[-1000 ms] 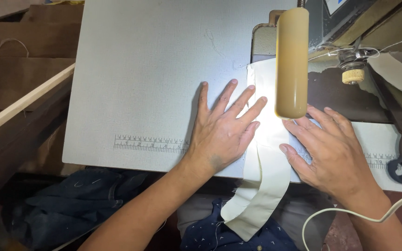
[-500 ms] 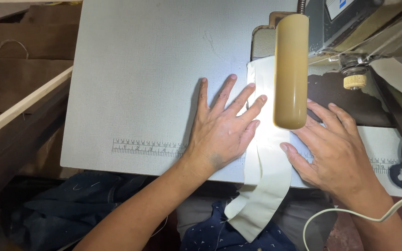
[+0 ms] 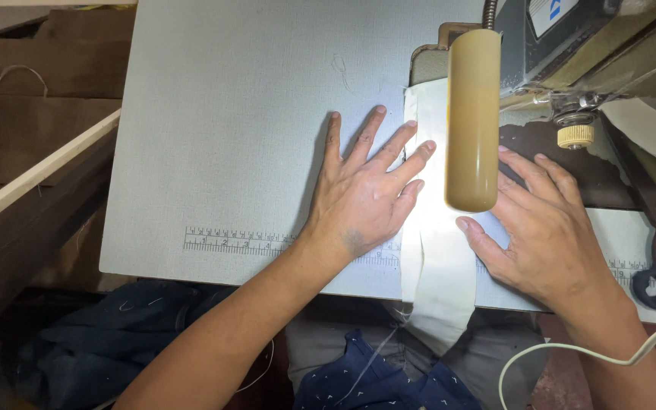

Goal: Smoothing, aligning, and trimming a strip of fabric using scissors at a sewing workstation.

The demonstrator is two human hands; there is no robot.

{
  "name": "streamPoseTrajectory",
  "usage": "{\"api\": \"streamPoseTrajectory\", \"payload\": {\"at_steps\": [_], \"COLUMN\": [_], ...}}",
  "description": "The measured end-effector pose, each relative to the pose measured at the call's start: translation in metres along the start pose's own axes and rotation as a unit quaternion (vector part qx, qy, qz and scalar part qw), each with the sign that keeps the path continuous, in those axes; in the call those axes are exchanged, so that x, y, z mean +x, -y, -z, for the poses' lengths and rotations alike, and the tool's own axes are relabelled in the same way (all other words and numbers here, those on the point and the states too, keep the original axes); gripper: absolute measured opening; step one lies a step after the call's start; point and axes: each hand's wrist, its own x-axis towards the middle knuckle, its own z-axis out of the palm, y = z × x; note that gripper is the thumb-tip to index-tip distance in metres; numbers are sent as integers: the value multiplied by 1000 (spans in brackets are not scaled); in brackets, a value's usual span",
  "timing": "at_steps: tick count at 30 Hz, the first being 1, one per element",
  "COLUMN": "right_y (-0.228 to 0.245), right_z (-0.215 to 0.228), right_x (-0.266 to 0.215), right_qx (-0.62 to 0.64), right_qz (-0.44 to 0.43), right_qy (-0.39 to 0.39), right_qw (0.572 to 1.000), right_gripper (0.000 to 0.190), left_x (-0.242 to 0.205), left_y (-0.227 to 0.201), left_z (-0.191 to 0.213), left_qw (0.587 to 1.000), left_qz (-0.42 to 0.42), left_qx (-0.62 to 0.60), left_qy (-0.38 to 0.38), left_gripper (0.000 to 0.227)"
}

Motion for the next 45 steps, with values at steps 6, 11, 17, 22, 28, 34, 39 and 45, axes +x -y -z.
{"api": "streamPoseTrajectory", "payload": {"at_steps": [6, 11, 17, 22, 28, 34, 39, 45], "right_y": [3, 9, 15, 18, 14, 13, 11, 9], "right_z": [-1, 3, 6, 7, 4, 9, 10, 6], "right_x": [-5, -16, -20, -25, -25, -19, -16, -10], "right_qx": [-6, -36, -26, -14, -4, 12, 25, 20], "right_qz": [-7, 12, 19, 17, 18, 23, 22, 21], "right_qy": [20, 35, 24, 22, 18, 15, 19, 2], "right_qw": [1000, 999, 999, 1000, 1000, 1000, 999, 1000], "right_gripper": [28, 37, 46, 48, 46, 38, 33, 23], "left_x": [-2, -23, -26, -17, -10, -9, -7, 0], "left_y": [-10, -28, -27, -35, -26, -18, -12, -4], "left_z": [4, 18, 21, 19, 11, 6, 5, 4], "left_qw": [1000, 998, 1000, 999, 996, 999, 999, 999], "left_qz": [25, 39, 16, 23, 30, 8, -5, -19], "left_qx": [-2, -42, 16, 28, -33, -28, -36, -29], "left_qy": [8, 23, -1, -28, 77, 32, 20, 15], "left_gripper": [42, 39, 37, 32, 57, 54, 53, 52]}}
